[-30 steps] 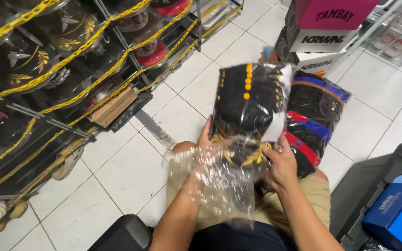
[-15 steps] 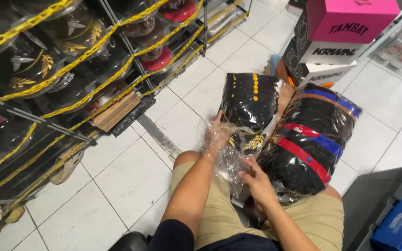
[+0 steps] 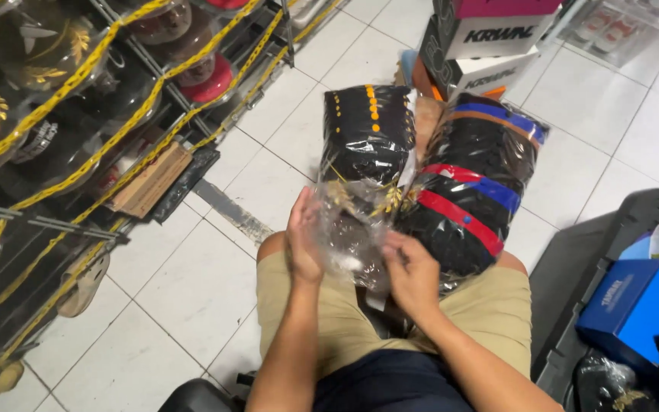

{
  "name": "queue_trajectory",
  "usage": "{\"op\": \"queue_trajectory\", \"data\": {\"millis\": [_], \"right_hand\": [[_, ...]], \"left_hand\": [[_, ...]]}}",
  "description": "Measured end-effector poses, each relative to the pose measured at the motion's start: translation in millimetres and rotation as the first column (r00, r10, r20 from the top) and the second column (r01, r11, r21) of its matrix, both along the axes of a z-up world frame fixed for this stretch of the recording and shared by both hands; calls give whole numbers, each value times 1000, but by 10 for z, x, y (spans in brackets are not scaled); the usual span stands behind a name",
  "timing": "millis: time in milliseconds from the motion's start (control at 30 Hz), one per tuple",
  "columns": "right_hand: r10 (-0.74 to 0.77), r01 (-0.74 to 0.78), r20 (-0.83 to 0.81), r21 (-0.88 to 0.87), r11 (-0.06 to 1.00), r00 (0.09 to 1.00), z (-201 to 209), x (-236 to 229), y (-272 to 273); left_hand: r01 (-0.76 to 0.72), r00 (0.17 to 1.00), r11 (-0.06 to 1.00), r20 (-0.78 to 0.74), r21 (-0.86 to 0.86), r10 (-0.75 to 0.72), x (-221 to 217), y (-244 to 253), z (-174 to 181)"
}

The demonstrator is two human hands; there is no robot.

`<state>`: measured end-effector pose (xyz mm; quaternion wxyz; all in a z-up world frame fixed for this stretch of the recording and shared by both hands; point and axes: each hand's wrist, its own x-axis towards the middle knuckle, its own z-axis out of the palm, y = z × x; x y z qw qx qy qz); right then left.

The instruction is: The person is unpacking baseball caps from plastic bags, inspecting them, and cleaning them with a small brush.

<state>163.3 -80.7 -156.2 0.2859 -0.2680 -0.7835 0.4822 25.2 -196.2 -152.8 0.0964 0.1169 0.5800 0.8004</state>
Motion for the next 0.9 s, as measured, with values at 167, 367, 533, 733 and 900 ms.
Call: {"op": "queue_trajectory", "data": {"millis": [167, 367, 533, 733, 900], "right_hand": [[-65, 82, -176, 95, 992, 982, 414, 291, 187], [-149, 124, -213, -127, 984, 966, 276, 712, 268], [-170, 152, -207, -104, 983, 963, 418, 906, 195], [-79, 109, -152, 202, 973, 985, 435, 951, 236], [440, -504, 367, 95, 858, 820, 246, 1060, 276]], "left_hand": [[-136, 851, 924, -519, -358, -76, 409, -328, 335], [-361, 787, 861, -612, -359, 75, 825, -741, 650], [-479, 738, 777, -667, -408, 104, 909, -951, 778], [-461, 796, 780, -585, -423, 153, 955, -1175, 504], [-352, 878, 747, -476, -564, 54, 939, -1286, 364]]}}
